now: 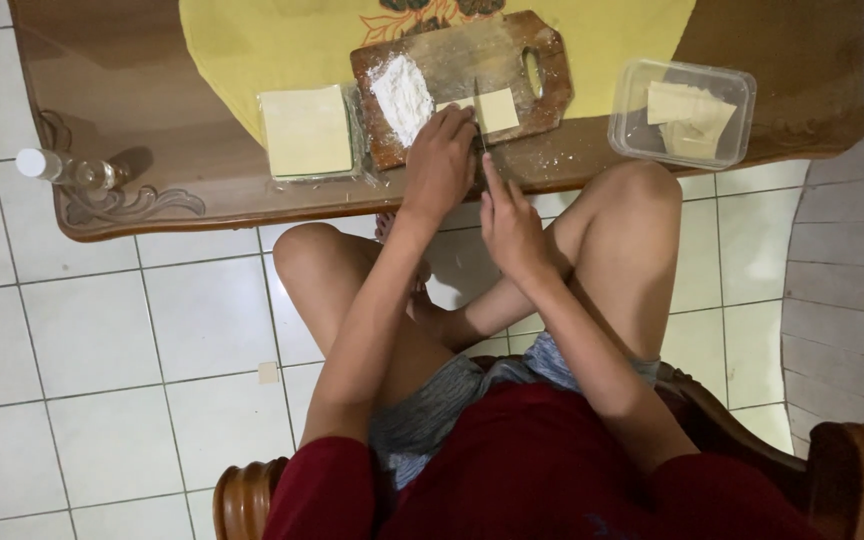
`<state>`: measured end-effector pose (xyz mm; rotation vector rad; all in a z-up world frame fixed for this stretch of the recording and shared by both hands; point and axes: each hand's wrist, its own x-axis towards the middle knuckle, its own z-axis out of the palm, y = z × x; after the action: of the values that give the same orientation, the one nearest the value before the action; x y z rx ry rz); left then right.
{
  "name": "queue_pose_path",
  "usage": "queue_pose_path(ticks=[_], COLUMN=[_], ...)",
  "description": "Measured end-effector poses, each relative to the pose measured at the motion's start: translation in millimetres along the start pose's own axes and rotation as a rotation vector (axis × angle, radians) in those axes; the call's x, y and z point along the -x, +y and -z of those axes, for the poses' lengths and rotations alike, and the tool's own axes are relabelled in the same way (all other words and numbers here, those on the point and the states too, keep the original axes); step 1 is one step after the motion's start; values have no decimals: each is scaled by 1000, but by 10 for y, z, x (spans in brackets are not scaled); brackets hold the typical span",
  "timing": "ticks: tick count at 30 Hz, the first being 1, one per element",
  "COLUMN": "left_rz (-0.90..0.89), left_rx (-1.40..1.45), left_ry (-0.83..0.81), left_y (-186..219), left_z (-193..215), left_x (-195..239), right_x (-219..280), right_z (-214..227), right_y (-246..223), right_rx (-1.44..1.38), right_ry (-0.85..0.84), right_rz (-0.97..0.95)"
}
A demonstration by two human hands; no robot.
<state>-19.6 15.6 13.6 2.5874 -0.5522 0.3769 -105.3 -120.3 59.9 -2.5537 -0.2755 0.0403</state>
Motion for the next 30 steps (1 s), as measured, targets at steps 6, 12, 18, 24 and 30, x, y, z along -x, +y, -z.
queue_pose_path(ticks=[6, 12, 18, 24, 30], left_rz=[1, -17, 1, 16, 10], left_rx=[33, 26, 25, 22, -10], left_ry=[32, 35, -23, -40, -56], left_y=[22, -19, -9, 19, -35], left_z=[19, -46, 0, 62, -54], left_x=[-1, 12, -1, 22, 13], right_x=[-28, -116, -108, -82, -98], right_z=[-36, 100, -16, -142, -152], right_y=[37, 47, 227, 445, 478], right_rx=[-34, -87, -160, -202, -199], right_ry=[29, -24, -20, 1, -48], right_rz=[-6, -36, 28, 91, 76])
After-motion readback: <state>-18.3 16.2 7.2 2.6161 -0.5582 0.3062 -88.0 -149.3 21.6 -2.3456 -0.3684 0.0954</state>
